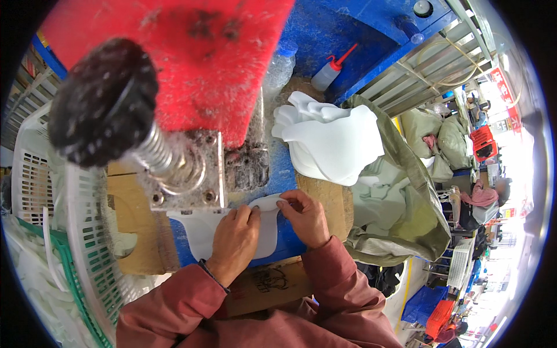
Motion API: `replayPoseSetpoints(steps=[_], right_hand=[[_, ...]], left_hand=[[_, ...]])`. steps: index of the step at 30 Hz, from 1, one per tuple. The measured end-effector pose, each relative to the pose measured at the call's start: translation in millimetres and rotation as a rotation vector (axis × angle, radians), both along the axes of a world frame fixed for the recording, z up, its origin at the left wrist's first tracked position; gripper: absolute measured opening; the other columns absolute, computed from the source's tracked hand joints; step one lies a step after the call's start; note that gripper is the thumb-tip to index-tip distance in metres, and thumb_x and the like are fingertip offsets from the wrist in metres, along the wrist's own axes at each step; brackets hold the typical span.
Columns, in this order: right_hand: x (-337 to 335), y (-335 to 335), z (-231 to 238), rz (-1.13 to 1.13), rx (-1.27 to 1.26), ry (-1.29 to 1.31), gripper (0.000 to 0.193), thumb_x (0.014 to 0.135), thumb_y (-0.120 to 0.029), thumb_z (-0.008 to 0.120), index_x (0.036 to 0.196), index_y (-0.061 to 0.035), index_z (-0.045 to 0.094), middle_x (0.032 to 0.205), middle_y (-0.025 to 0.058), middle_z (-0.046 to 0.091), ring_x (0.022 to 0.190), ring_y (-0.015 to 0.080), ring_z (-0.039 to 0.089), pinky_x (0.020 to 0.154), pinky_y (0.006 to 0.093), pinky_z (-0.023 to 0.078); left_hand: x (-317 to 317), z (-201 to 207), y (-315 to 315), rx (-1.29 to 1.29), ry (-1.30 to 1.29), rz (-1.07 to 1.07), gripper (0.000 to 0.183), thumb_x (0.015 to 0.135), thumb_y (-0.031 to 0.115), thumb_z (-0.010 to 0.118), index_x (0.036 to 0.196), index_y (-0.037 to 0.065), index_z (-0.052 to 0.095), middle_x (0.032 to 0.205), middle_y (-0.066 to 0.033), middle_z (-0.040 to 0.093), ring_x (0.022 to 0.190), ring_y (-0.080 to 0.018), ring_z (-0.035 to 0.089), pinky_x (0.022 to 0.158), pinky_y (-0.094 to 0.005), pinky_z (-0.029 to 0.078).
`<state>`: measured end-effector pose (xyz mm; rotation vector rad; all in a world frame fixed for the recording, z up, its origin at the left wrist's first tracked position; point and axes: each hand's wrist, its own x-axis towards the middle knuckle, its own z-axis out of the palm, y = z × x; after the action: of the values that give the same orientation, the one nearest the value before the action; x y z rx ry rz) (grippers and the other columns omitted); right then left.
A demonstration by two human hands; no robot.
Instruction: The person repeatedly places white foam pieces under a red and blue punching machine, aligns them, and presses the lever to punch a hole. The finished pieces are stacked on the workbench. The person handles the foam pieces one at a time and uses both hands to position and operate the machine.
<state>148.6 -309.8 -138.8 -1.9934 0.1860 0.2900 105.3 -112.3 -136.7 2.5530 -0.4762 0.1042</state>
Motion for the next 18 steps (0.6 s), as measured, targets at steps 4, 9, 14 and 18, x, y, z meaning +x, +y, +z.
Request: replayPoseSetpoints(steps=[4,9,14,18], right_hand=[[1.3,5.2,1.1,-0.014,-0.040,-0.127,0.011,0.094,-0.007,0.076,0.102,-0.0004,0.074,0.086,0.0085,0.073,0.077,0.0140,0.068,0.071,0.0292,0.055],[5.1,6.1,3.6,-0.014,-0.077,-0.181,0.006,0.093,-0.004,0.075,0.097,-0.0006,0.073,0.086,0.0121,0.072,0.076,0.0211,0.071,0.070,0.0331,0.056],[4.2,6.0,2.3,0.033,-0.199,-0.326,0.006,0.094,-0.004,0.076,0.098,-0.0002,0.073,0.082,0.0068,0.069,0.073,0.0125,0.065,0.068,0.0294,0.053],[4.3,8.5,0.7,0.027,-0.224,-0.391,0.006,0.093,-0.004,0.076,0.097,-0.0006,0.073,0.083,0.0114,0.068,0.071,0.0203,0.066,0.067,0.0332,0.053]], left_hand=[[0.3,-0.6,-0.6,0.029,-0.003,0.007,0.036,0.087,0.003,0.067,0.123,-0.004,0.069,0.102,-0.0102,0.058,0.086,-0.0269,0.066,0.074,-0.0372,0.057],[-1.7,2.1,-3.2,0.021,0.096,0.047,0.032,0.090,0.004,0.071,0.121,-0.004,0.071,0.101,-0.0125,0.060,0.091,-0.0320,0.064,0.079,-0.0432,0.055],[-2.2,2.3,-4.5,0.055,0.079,0.044,0.033,0.091,0.006,0.070,0.122,-0.004,0.071,0.101,-0.0119,0.060,0.090,-0.0309,0.064,0.080,-0.0423,0.055],[-2.6,1.7,-4.8,0.054,0.087,0.047,0.034,0.091,0.007,0.070,0.123,-0.004,0.070,0.102,-0.0118,0.059,0.091,-0.0302,0.063,0.080,-0.0420,0.055]])
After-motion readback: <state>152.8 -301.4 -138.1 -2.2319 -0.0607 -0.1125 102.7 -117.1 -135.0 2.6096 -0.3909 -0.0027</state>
